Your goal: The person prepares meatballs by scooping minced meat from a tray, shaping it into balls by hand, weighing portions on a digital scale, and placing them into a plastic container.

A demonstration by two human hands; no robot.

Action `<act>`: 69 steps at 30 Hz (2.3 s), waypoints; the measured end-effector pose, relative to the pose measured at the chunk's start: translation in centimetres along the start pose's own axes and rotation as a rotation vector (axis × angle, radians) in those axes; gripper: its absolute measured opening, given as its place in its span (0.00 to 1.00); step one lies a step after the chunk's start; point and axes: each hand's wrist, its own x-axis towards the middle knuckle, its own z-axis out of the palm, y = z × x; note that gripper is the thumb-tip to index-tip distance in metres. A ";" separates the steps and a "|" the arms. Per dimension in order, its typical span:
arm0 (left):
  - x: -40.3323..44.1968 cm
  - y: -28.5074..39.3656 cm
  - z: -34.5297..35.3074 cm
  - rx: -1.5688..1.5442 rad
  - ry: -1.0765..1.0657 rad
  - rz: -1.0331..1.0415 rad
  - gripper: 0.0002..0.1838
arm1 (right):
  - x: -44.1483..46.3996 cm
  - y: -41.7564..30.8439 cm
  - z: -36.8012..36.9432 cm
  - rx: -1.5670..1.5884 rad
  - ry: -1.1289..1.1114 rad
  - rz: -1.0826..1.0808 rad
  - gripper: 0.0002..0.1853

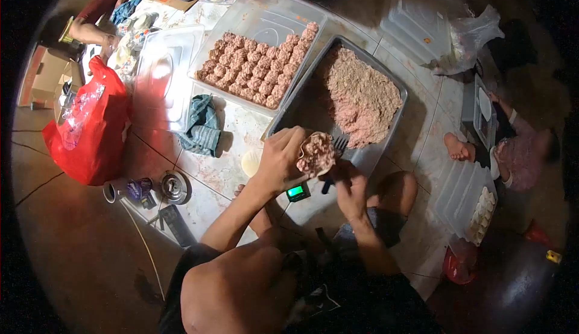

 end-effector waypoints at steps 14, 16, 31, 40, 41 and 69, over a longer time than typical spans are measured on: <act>0.4 3.8 -2.1 -0.435 0.032 -0.488 0.21 | 0.7 -12.1 -1.0 -0.719 0.022 -0.458 0.10; -0.1 4.4 -1.5 -0.504 -0.001 -0.504 0.25 | -0.4 -11.5 0.3 -0.639 -0.074 -0.487 0.09; 0.8 3.7 -2.4 -0.842 -0.028 -0.385 0.19 | -0.8 -12.9 -0.2 -0.406 -0.046 -0.272 0.04; 0.6 3.5 -2.5 -0.438 -0.031 -0.450 0.22 | -0.6 -13.6 -1.9 -0.601 0.061 -0.298 0.11; 0.8 3.7 -3.1 -0.431 -0.046 -0.419 0.22 | -1.4 -13.2 -1.7 -0.484 0.038 -0.207 0.10; 0.4 1.7 -1.1 0.250 -0.173 -0.363 0.16 | 1.3 -17.9 -0.8 -0.485 -0.128 -0.150 0.07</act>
